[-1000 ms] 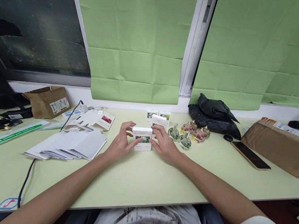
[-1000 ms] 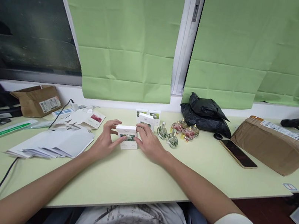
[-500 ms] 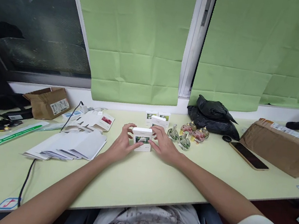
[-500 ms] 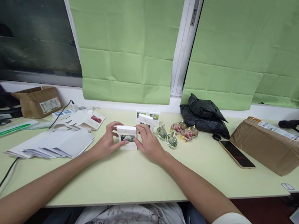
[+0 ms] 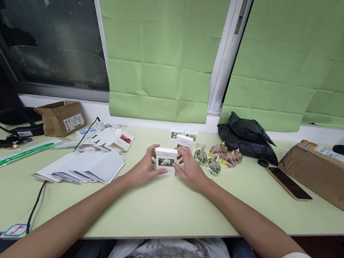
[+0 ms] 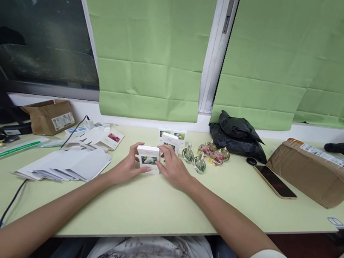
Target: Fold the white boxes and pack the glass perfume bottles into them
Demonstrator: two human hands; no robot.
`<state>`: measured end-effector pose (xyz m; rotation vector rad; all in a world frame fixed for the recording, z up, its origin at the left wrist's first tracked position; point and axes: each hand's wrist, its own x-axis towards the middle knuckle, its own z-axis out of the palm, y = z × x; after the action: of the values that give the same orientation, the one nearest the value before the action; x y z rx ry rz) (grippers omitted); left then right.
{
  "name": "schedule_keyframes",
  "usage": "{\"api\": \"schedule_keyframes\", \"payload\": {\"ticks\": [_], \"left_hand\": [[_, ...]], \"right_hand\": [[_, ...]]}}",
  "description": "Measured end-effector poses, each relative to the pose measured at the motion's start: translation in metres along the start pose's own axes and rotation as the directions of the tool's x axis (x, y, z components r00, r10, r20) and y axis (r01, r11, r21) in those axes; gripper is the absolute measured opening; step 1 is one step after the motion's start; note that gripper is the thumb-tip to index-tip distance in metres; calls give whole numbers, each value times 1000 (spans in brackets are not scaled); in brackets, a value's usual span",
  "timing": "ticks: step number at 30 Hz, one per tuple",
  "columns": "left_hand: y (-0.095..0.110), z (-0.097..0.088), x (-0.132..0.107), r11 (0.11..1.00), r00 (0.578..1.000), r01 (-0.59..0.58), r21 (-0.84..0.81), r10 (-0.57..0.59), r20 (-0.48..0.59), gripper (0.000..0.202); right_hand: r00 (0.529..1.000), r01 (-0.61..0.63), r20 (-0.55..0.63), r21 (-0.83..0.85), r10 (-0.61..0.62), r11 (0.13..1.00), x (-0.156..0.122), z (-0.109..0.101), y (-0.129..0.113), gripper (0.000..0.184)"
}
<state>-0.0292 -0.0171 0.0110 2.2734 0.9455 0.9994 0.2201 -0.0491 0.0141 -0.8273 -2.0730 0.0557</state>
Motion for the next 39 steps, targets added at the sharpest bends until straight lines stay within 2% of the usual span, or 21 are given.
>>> {"api": "schedule_keyframes", "payload": {"ticks": [6,11,30,39], "left_hand": [[-1,-1,0,998,999,18,-64,-16,39,90],[-1,-1,0,998,999,8,-63,-5,45,87],[-5,0,1,998,999,-20,-56,22,45,76],[-3,-2,0,999,998,28,-26,-26,63,74]], "right_hand": [[1000,-7,2,6,7,1000,0,0,-1,57],[998,-50,29,-4,50,999,-2,0,1,58],[999,-39,20,3,39,999,-1,1,0,60],[998,-52,34,0,52,999,-2,1,1,61]]}}
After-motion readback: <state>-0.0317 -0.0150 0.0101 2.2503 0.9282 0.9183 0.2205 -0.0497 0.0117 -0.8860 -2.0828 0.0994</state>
